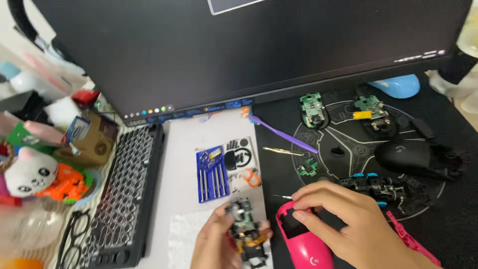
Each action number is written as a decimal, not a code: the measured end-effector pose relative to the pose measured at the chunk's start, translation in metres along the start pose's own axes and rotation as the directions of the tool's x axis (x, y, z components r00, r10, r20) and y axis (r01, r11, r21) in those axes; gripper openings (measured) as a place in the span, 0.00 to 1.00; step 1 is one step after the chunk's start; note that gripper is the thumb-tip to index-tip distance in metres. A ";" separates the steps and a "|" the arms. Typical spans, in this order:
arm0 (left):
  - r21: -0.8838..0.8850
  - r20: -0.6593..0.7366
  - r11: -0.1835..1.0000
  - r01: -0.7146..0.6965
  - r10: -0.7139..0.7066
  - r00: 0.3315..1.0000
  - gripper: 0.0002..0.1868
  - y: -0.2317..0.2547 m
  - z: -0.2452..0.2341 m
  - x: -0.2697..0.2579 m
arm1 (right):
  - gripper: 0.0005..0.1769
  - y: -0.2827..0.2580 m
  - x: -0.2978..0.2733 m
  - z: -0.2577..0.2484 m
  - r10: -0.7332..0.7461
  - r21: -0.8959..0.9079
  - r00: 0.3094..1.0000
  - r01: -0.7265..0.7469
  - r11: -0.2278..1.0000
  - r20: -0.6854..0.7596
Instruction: The person uses a screwdriver and a brush to clean and reassemble a computer mouse on a desk.
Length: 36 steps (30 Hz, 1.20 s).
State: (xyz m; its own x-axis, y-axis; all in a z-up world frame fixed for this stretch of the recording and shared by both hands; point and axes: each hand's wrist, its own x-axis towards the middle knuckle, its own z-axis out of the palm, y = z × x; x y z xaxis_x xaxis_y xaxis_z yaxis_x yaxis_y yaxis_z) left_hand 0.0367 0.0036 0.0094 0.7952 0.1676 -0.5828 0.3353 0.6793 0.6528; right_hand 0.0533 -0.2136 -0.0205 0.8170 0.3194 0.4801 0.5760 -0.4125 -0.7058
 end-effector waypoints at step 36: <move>0.632 0.062 0.775 -0.022 -0.023 0.998 0.11 0.033 -0.051 0.000 | 0.37 0.020 0.031 -0.102 0.096 -0.487 0.936 0.086 0.869 0.338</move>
State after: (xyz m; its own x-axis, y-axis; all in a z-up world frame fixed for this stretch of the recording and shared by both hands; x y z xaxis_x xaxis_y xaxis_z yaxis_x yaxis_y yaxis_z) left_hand 0.0219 0.0624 0.0066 0.8172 0.1072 -0.5663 0.5618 0.0715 0.8242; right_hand 0.0927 -0.2994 0.0334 0.8112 0.5475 0.2053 0.5844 -0.7466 -0.3178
